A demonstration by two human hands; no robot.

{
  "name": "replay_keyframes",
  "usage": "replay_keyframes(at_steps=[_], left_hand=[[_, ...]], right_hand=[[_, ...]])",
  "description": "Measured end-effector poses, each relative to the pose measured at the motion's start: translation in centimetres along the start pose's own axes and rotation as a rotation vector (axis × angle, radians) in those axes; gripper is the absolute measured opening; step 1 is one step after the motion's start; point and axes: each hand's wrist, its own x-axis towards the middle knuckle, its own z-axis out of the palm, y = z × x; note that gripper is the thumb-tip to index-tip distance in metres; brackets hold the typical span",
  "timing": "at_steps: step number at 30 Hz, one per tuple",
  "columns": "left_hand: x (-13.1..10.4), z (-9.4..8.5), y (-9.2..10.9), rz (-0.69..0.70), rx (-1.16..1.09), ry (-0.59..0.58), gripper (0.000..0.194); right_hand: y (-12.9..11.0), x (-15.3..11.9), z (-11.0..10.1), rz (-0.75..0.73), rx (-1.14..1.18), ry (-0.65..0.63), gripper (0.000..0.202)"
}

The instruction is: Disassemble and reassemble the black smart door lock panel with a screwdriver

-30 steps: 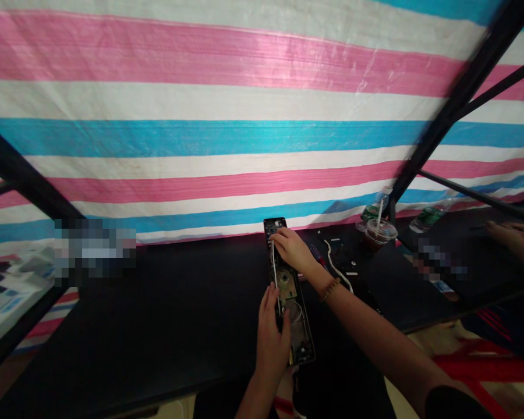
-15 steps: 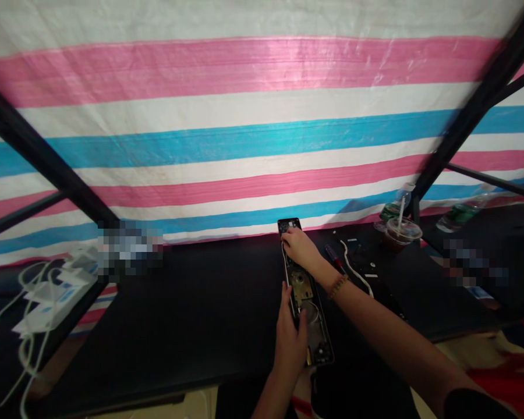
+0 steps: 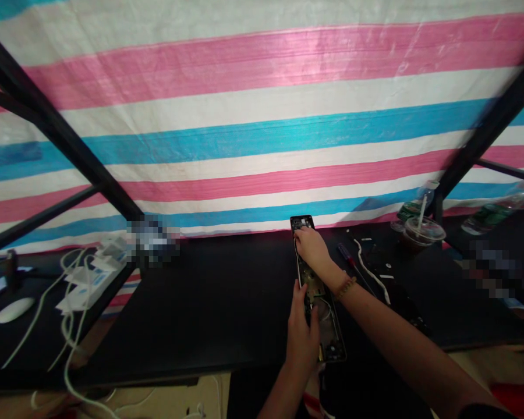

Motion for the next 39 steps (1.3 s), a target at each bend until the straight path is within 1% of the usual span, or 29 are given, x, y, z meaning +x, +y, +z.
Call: replay_keyframes(at_steps=[6, 10, 16, 18, 19, 21, 22, 23, 25, 27, 29, 30, 32, 34, 36, 39], left_hand=[[0.0, 0.0, 0.0, -0.021, -0.007, 0.045, 0.051], [0.0, 0.0, 0.1, -0.005, -0.013, 0.048, 0.047], [0.1, -0.1, 0.4, -0.014, -0.012, 0.057, 0.047], [0.1, -0.1, 0.4, -0.001, -0.005, 0.057, 0.046], [0.1, -0.1, 0.4, 0.007, 0.0, 0.057, 0.045], [0.2, -0.2, 0.4, 0.019, 0.008, 0.051, 0.043], [0.2, -0.3, 0.4, 0.02, 0.01, 0.05, 0.043], [0.3, -0.4, 0.4, 0.021, 0.009, 0.048, 0.043], [0.3, -0.6, 0.3, 0.023, 0.002, 0.051, 0.043], [0.4, -0.8, 0.1, 0.021, -0.007, 0.054, 0.041], [0.5, -0.9, -0.2, 0.005, -0.015, 0.054, 0.041], [0.6, -0.9, -0.3, -0.01, -0.02, 0.053, 0.042], [0.8, -0.9, -0.5, -0.043, -0.029, 0.044, 0.043], [0.9, -0.8, -0.6, -0.063, -0.028, 0.042, 0.044], [1.0, -0.8, -0.7, -0.063, -0.014, 0.039, 0.044], [0.9, -0.7, -0.9, -0.06, -0.008, 0.039, 0.045]], right_hand=[[0.4, -0.9, 0.5, 0.014, 0.044, 0.066, 0.023], [0.5, -1.1, 1.0, 0.026, 0.081, 0.117, 0.023], [0.3, -1.0, 1.4, 0.011, 0.113, 0.145, 0.024], [0.7, -1.7, 1.3, -0.031, 0.168, 0.197, 0.024], [1.2, -2.3, 1.2, -0.052, 0.205, 0.252, 0.026], [3.1, -4.2, 1.0, -0.063, 0.265, 0.395, 0.03], [4.4, -5.5, 0.7, -0.031, 0.263, 0.461, 0.031], [6.1, -7.0, 0.5, 0.018, 0.243, 0.495, 0.031], [9.9, -10.8, -0.3, 0.137, 0.168, 0.541, 0.03], [13.6, -15.3, -1.3, 0.274, 0.075, 0.555, 0.03], [16.4, -20.0, -2.2, 0.365, 0.04, 0.555, 0.032], [17.3, -22.2, -2.4, 0.395, 0.045, 0.543, 0.034], [18.1, -25.7, -2.2, 0.418, 0.092, 0.46, 0.037], [18.1, -27.9, -1.5, 0.411, 0.154, 0.379, 0.039], [17.9, -28.7, -0.5, 0.402, 0.205, 0.36, 0.036], [17.8, -28.3, 0.3, 0.412, 0.252, 0.404, 0.03]])
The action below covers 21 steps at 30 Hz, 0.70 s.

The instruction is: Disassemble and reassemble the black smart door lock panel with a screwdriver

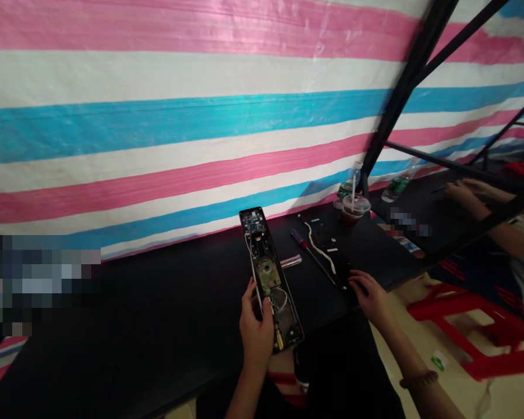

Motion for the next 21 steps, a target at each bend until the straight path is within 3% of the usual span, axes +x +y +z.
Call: replay_keyframes(at_steps=[4, 12, 21], left_hand=[[-0.1, -0.1, 0.1, -0.02, -0.014, -0.004, 0.045], [0.0, -0.1, 0.7, -0.009, -0.002, 0.006, 0.043], [0.0, 0.0, 1.2, -0.021, -0.028, 0.015, 0.045]], right_hand=[[-1.0, 1.3, -0.4, 0.008, 0.108, 0.074, 0.03], [-5.7, 4.2, -4.2, 0.171, 0.191, 0.203, 0.04], [-7.1, 3.4, -6.3, 0.365, 0.327, 0.426, 0.044]])
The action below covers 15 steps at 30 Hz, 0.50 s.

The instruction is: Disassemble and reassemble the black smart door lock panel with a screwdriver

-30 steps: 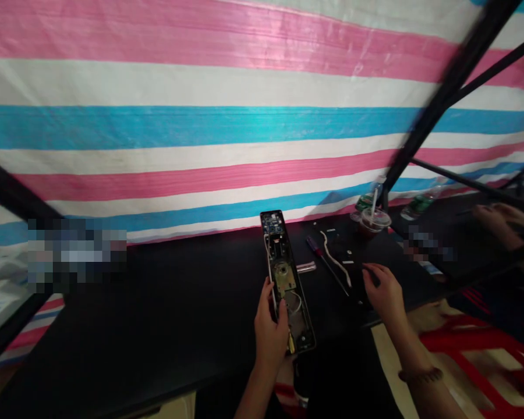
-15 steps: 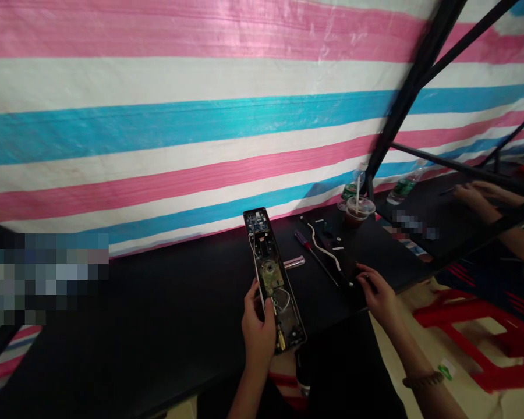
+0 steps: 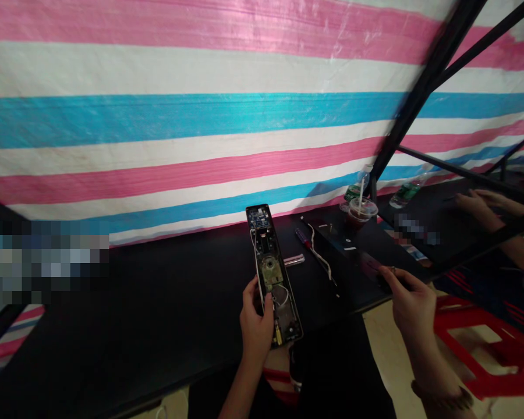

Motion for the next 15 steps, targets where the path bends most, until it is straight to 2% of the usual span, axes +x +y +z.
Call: replay_keyframes(at_steps=[4, 9, 13, 15], left_hand=[[0.1, 0.0, -0.3, 0.001, -0.017, 0.002, 0.045], [0.0, -0.1, -0.1, 0.016, -0.006, 0.026, 0.043], [-1.3, -0.1, 2.0, 0.104, 0.031, 0.126, 0.039], [-2.1, 0.2, 4.0, 0.08, -0.097, 0.112, 0.039]], right_hand=[[-1.5, -2.1, -1.2, -0.024, 0.06, 0.057, 0.034], [-4.2, -6.4, -1.6, -0.108, 0.125, -0.033, 0.022], [-6.2, -8.2, -0.8, -0.11, 0.169, -0.111, 0.018], [-7.0, -8.9, -0.5, -0.133, 0.184, -0.188, 0.018]])
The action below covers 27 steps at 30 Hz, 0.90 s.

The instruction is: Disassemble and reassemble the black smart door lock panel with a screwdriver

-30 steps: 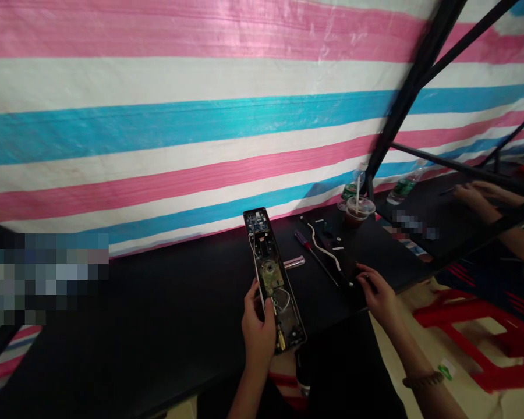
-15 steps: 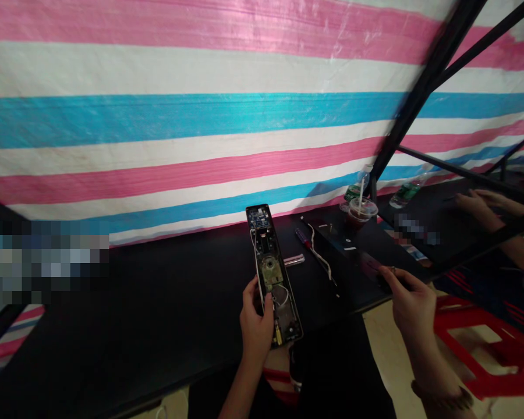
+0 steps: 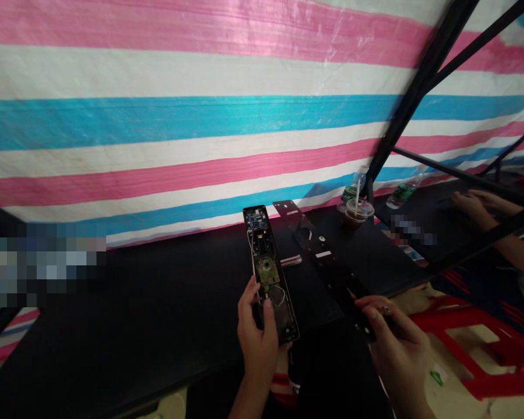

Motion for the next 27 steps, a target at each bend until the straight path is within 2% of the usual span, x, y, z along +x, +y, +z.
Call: replay_keyframes(at_steps=[2, 5, 8, 12, 16, 21, 27], left_hand=[[-0.3, 0.7, 2.4, -0.156, -0.239, -0.072, 0.047], [0.2, 2.1, 5.5, -0.462, -0.576, -0.198, 0.059], [1.4, 3.1, 7.3, -0.604, -0.704, -0.184, 0.053], [2.5, 2.9, 8.4, -0.613, -0.746, -0.099, 0.044], [3.1, 1.6, 9.5, -0.517, -0.743, -0.003, 0.042], [3.7, 0.1, 10.6, -0.418, -0.71, 0.049, 0.048], [3.2, -0.3, 11.0, -0.469, -0.815, 0.01, 0.05]], right_hand=[[-0.7, -0.9, 0.6, -0.053, 0.041, -0.103, 0.018], [-1.8, -2.5, 1.7, -0.159, 0.114, -0.251, 0.015], [-2.7, -3.7, 3.1, -0.226, 0.171, -0.332, 0.013], [-2.7, -3.7, 4.7, -0.207, 0.181, -0.336, 0.009], [-2.2, -3.0, 5.1, -0.23, 0.168, -0.338, 0.012], [-2.8, -2.2, 4.7, -0.301, 0.184, -0.648, 0.018], [-3.8, -1.6, 5.3, -0.42, 0.065, -0.722, 0.012]])
